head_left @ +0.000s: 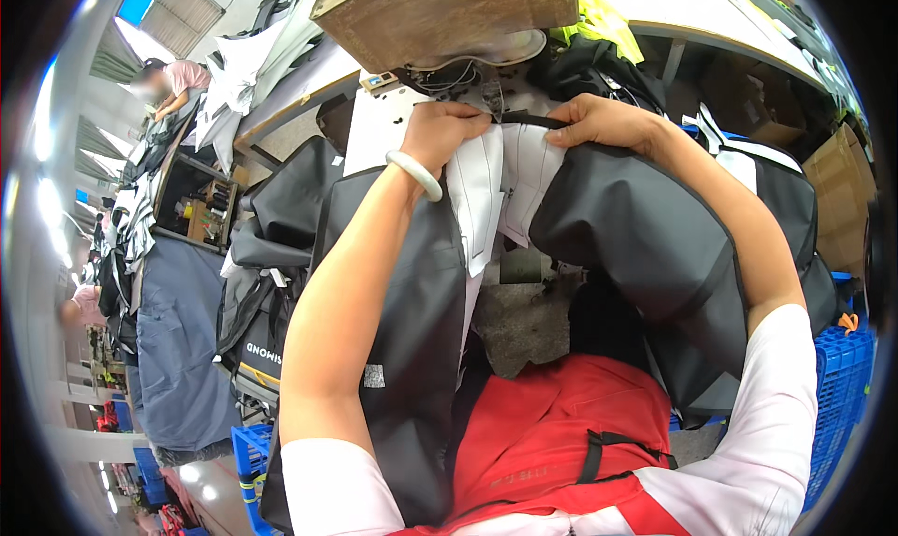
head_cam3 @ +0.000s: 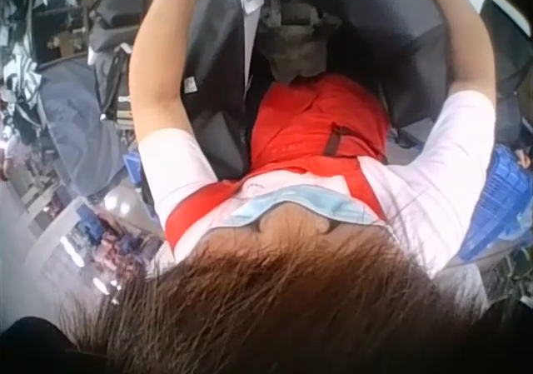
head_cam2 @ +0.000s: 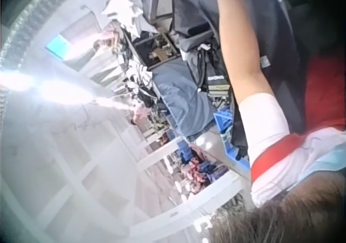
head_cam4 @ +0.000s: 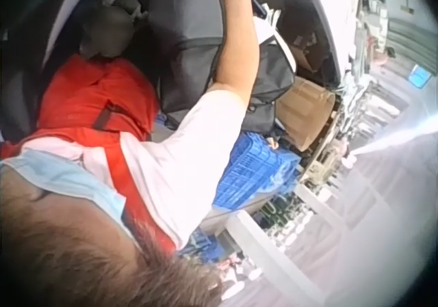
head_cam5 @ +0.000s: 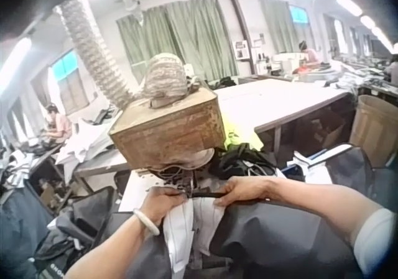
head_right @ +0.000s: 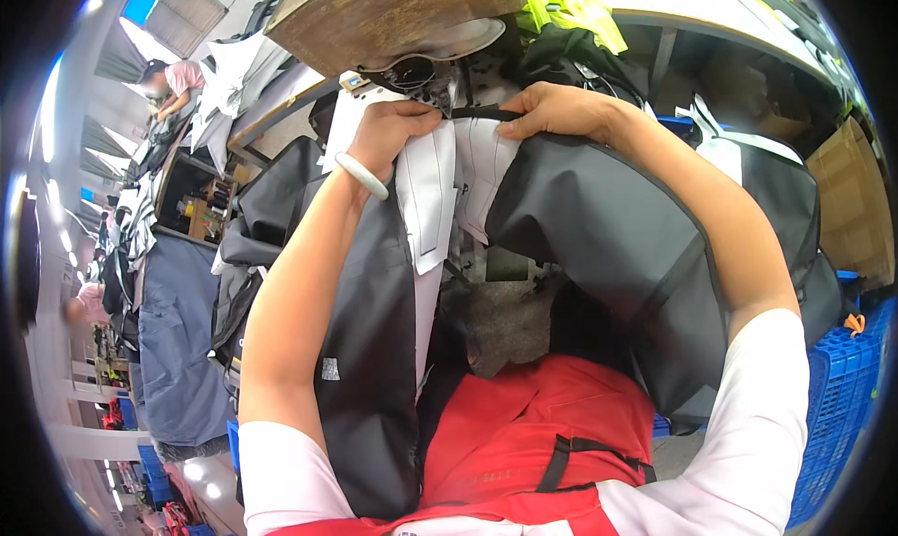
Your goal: The recorder is sewing black fabric panels together to manufacture industrial bags or covers at a garment factory station.
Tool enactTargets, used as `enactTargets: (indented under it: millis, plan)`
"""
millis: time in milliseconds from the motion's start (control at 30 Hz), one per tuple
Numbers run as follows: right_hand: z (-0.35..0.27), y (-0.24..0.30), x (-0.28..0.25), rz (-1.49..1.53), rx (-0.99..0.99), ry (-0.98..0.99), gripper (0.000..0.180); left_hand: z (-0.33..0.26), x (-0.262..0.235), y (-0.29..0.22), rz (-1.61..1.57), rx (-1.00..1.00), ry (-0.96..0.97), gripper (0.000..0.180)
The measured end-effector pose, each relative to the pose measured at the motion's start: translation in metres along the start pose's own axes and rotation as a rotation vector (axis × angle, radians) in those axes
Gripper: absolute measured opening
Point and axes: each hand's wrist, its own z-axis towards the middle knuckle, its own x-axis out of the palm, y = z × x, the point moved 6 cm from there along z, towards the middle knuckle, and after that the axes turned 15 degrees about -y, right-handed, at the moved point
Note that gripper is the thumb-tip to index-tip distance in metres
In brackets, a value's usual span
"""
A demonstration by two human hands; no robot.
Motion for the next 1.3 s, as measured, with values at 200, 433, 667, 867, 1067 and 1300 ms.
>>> enactTargets:
  millis: [200, 433, 667, 867, 1067, 1300]
  plan:
    - [-0.025, 0.003, -0.03, -0.104, -0.114, -0.162, 0.029, 0.006, -0.045, -0.011, -0.051, 0.144, -0.175, 0.021]
    - [-0.196, -0.004, 0.044, -0.169, -0.333, -0.4, 0.022, -0.119, 0.003, 0.028, 0.306, 0.215, 0.315, 0.016]
    - [-0.306, 0.07, -0.112, -0.47, -0.406, -0.86, 0.032, -0.24, 0.066, 0.061, 0.489, 0.353, 0.601, 0.018]
    - [-0.39, 0.051, -0.373, -1.725, -0.138, -1.208, 0.038, -0.237, 0.096, 0.077, 0.484, 0.41, 0.598, 0.019]
    - [-0.355, -0.021, -0.234, -0.9, -0.048, -1.149, 0.051, -0.259, 0.086, 0.093, 0.56, 0.412, 0.51, 0.015]
    - [-0.304, -0.251, -0.171, -1.137, 0.108, -1.029, 0.089, -0.265, 0.123, 0.106, 0.606, 0.513, 0.553, 0.014]
